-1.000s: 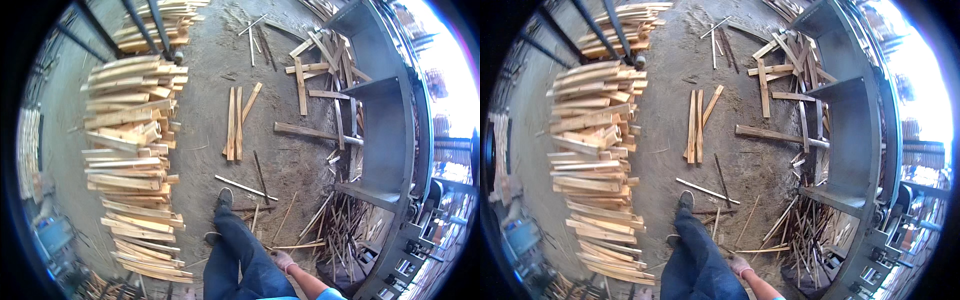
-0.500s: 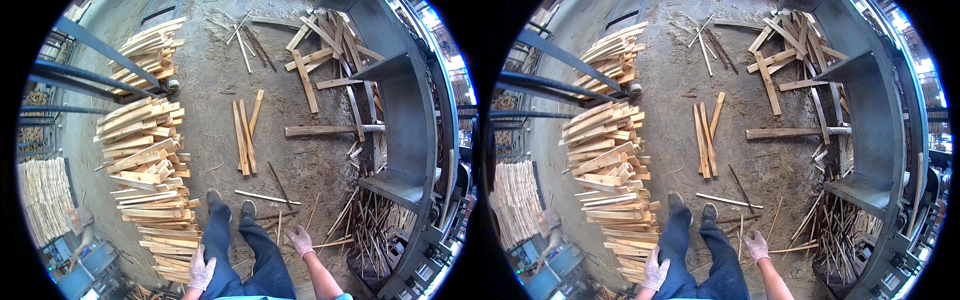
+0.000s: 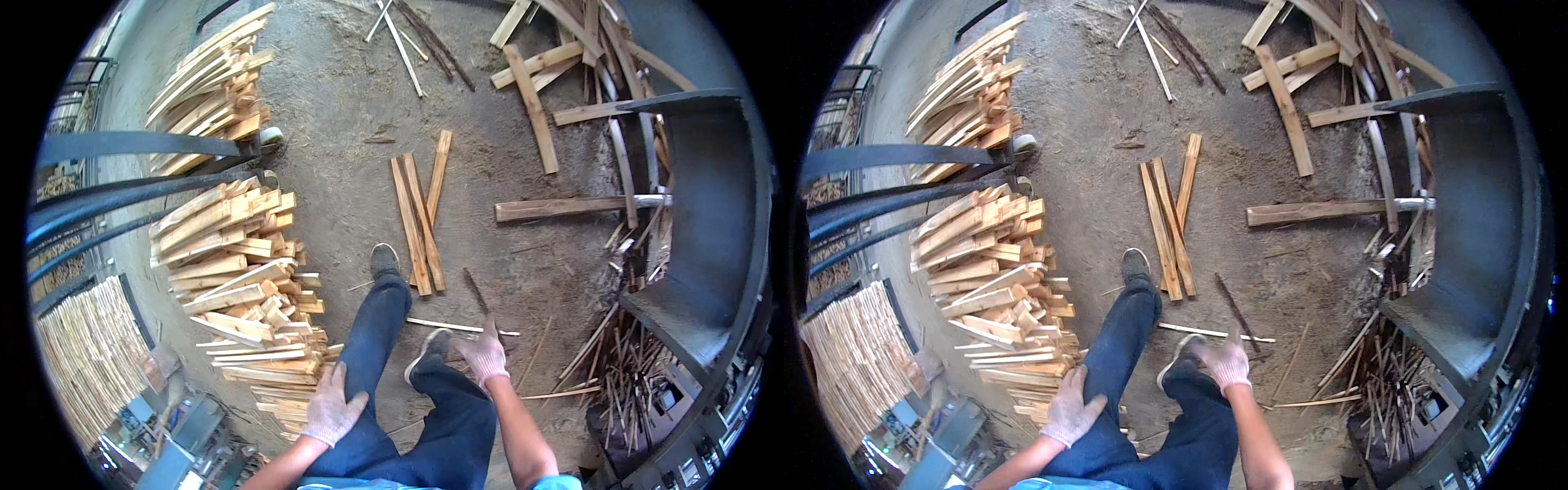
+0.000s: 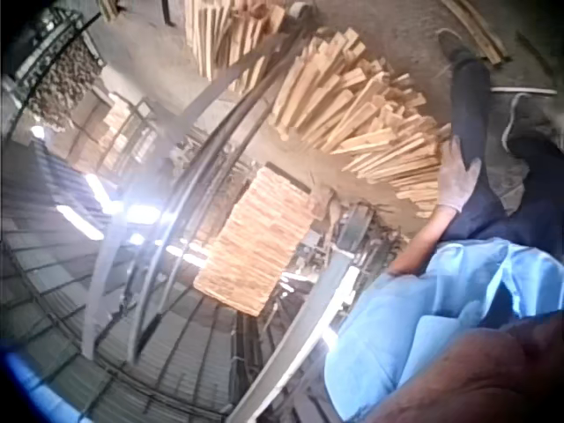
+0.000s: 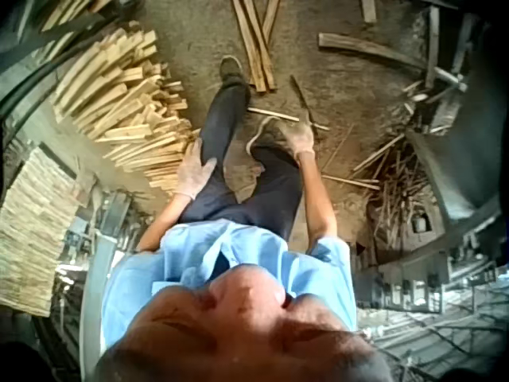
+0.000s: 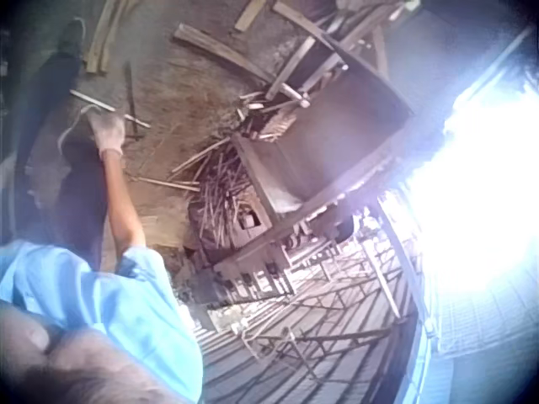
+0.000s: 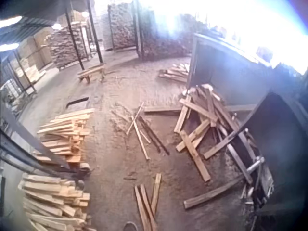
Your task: The person uses a shovel to scoop sawdust from the floor and load it into a wheelbarrow. After filling the wheelbarrow, the person picks up several pieces of wood from a pile on the floor and stacks them neatly on a metal rack.
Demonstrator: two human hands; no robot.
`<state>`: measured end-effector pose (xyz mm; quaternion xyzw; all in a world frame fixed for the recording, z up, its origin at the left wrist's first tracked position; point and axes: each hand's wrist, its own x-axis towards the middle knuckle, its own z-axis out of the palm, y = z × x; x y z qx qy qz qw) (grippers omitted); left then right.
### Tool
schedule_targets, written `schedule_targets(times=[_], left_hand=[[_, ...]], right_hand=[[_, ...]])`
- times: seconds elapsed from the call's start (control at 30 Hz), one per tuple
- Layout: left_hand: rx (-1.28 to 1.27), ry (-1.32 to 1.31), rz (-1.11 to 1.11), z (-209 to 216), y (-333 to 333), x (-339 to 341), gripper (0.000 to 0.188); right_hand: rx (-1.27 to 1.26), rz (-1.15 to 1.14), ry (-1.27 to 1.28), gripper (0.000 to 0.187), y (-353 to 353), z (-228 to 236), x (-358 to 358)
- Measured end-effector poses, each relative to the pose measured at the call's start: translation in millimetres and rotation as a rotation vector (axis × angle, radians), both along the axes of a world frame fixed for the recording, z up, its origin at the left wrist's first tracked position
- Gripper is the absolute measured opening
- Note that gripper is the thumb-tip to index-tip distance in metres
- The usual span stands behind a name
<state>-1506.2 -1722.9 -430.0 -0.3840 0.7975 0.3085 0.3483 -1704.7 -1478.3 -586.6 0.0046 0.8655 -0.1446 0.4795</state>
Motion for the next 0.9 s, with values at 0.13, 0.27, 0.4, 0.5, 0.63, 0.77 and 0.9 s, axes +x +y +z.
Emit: schedule_targets(times=[0.13, 0.27, 0.4, 0.5, 0.63, 0.77, 0.9], left_hand=[[0.069, -0.204, -0.034, 5.2, -15.5, -18.4, 0.091], [0.004, -0.284, -0.081, -3.1, -19.2, -39.5, 0.086], [-0.016, -0.222, -0.108, -15.1, -21.0, -25.4, 0.091], [-0.048, -0.264, -0.104, -12.8, -23.8, -13.9, 0.092], [-0.003, -0.268, -0.047, -10.8, -24.7, -29.8, 0.091], [0.017, -0.201, 0.032, -9.5, -33.4, -30.5, 0.085], [-0.035, -0.075, -0.024, -11.1, -24.4, -18.2, 0.084]], right_hand=[[-0.057, 0.100, 0.034, 0.115, -109.2, -109.1, -12.9], [0.031, 0.043, 0.150, 0.120, -185.3, -212.4, -36.1], [0.236, 0.011, 0.401, 0.120, -209.0, -301.9, -29.9], [0.167, 0.061, 0.444, 0.114, -216.5, -312.4, -15.6], [0.261, 0.067, 0.225, 0.064, -160.2, -341.1, -31.7], [-0.037, -0.055, 0.228, 0.038, -144.8, -286.9, -55.2], [-0.235, -0.150, 0.155, 0.043, -113.5, -218.6, -78.9]])
